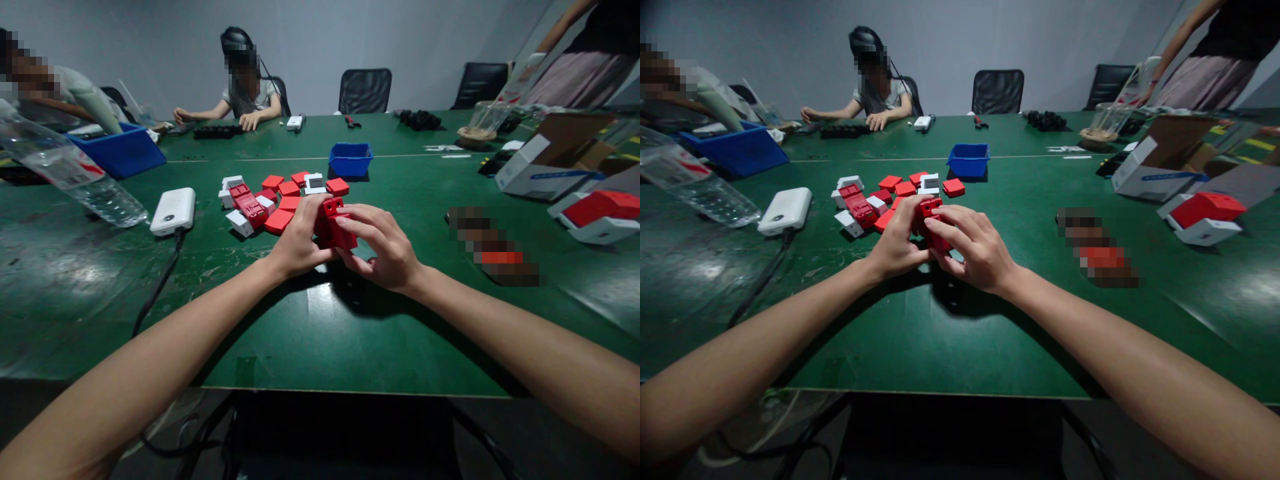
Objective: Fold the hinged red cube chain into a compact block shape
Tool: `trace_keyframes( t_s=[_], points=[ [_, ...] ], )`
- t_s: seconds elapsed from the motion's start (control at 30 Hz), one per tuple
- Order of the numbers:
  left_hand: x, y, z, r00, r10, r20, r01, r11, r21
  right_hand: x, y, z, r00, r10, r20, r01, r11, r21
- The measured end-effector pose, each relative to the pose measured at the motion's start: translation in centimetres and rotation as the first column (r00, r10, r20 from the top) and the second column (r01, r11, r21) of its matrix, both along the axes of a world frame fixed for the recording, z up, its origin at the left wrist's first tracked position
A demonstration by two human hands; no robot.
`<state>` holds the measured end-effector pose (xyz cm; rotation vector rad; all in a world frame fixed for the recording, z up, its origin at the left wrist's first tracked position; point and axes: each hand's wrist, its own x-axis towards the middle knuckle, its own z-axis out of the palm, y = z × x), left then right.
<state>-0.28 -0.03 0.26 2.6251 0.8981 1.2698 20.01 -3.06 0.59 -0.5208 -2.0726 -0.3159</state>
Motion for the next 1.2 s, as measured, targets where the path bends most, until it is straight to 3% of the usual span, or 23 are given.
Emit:
trace_keyframes(
  t_s=[1.2],
  points=[
    [-0.09, 0.18, -0.08, 0.999, -0.038, 0.022, 0.039, 0.999, -0.024, -0.21, 0.2, -0.16, 1.0, 0.0, 0.014, 0.0, 1.0, -0.007]
  ],
)
